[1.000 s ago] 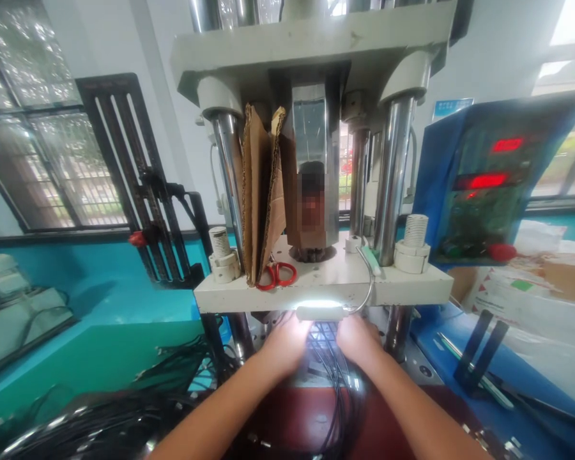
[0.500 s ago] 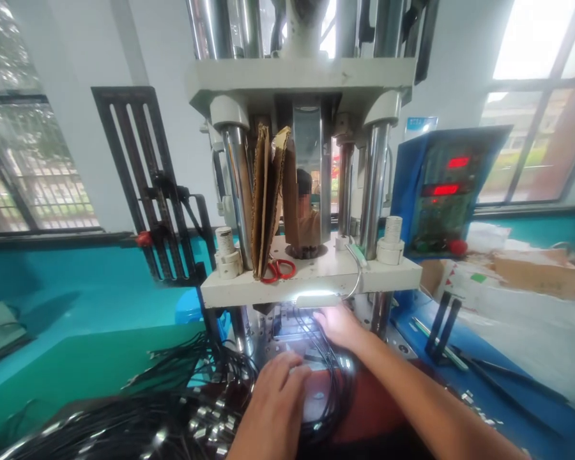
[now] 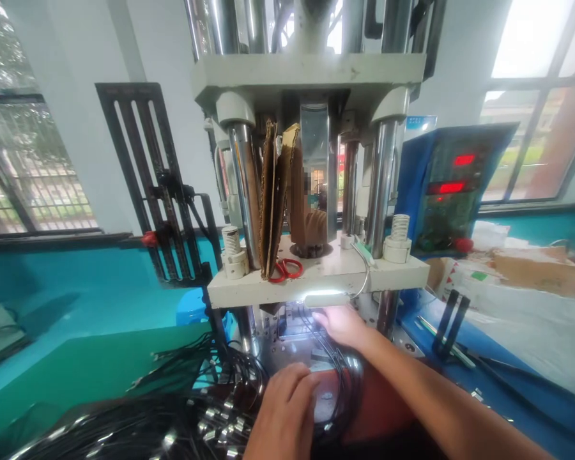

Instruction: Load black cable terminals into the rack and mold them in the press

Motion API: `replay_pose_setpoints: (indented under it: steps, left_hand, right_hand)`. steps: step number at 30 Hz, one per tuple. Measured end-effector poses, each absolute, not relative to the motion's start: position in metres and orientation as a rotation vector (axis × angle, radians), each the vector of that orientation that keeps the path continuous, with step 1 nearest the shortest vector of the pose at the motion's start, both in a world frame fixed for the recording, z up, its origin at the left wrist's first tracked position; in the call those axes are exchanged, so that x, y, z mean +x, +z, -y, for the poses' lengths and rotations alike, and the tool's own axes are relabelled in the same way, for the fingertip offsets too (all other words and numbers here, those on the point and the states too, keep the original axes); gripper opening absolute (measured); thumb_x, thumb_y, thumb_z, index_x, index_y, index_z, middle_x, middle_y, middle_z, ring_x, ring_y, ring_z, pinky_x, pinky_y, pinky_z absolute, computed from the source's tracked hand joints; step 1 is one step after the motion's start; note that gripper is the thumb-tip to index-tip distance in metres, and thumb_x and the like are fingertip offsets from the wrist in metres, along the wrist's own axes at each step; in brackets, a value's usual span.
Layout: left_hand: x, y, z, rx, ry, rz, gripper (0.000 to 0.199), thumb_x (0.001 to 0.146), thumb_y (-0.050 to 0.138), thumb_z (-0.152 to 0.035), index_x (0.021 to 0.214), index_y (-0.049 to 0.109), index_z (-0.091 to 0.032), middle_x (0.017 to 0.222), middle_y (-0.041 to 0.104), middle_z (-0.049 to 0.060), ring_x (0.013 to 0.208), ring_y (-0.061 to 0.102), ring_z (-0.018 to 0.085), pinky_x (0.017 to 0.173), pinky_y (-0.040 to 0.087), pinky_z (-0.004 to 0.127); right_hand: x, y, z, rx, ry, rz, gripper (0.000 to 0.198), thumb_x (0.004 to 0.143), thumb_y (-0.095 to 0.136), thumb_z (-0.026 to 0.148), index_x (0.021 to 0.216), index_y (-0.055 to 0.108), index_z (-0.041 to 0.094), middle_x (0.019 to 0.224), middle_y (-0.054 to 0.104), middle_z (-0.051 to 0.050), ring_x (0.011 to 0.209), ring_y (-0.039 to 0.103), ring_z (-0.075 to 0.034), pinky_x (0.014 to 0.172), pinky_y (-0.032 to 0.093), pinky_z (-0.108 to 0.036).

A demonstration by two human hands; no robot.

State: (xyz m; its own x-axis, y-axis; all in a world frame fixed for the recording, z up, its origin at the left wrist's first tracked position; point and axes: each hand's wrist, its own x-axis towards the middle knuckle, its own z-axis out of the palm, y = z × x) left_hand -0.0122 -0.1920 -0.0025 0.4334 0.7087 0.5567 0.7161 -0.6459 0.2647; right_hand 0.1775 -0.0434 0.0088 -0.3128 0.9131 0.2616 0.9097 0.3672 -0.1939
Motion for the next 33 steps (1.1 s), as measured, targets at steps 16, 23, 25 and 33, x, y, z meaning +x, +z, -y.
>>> replay_pose_setpoints:
  steps: [16,23,25,33]
  left_hand:
    - [-0.009,0.003,0.198,-2.721,-1.077,1.352,0.032,0.088,0.048,-0.012,0.117,0.054,-0.022,0.115,0.06,0.009,0.106,0.058,0.021,0.091,0.052,0.04]
    - [-0.006,0.003,0.2,-2.735,-1.151,1.338,0.035,0.087,0.047,-0.01,0.118,0.054,-0.023,0.114,0.061,0.008,0.105,0.059,0.021,0.091,0.052,0.041]
    - [-0.006,0.001,0.2,-2.711,-1.195,1.338,0.035,0.087,0.047,-0.01,0.118,0.054,-0.024,0.113,0.062,0.008,0.104,0.059,0.021,0.09,0.053,0.04]
    - [-0.008,0.002,0.202,-2.747,-1.074,1.399,0.031,0.089,0.046,-0.014,0.118,0.055,-0.023,0.116,0.061,0.008,0.106,0.058,0.02,0.093,0.051,0.04]
  right_hand:
    - [0.161,0.013,0.048,-1.692,-0.044,2.363,0.046,0.093,0.042,0.054,0.113,0.061,0.017,0.112,0.065,-0.009,0.106,0.058,-0.025,0.095,0.038,-0.049]
    - [0.155,0.012,0.045,-1.709,0.013,2.375,0.046,0.094,0.04,0.053,0.118,0.058,0.019,0.117,0.062,-0.009,0.109,0.056,-0.026,0.095,0.038,-0.05]
    - [0.154,0.014,0.045,-1.72,0.02,2.374,0.047,0.093,0.041,0.054,0.119,0.058,0.019,0.118,0.062,-0.009,0.107,0.057,-0.025,0.095,0.039,-0.05]
    - [0.139,0.021,0.052,-1.747,0.007,2.379,0.062,0.088,0.037,0.065,0.129,0.053,0.022,0.115,0.065,-0.012,0.103,0.061,-0.028,0.09,0.041,-0.048]
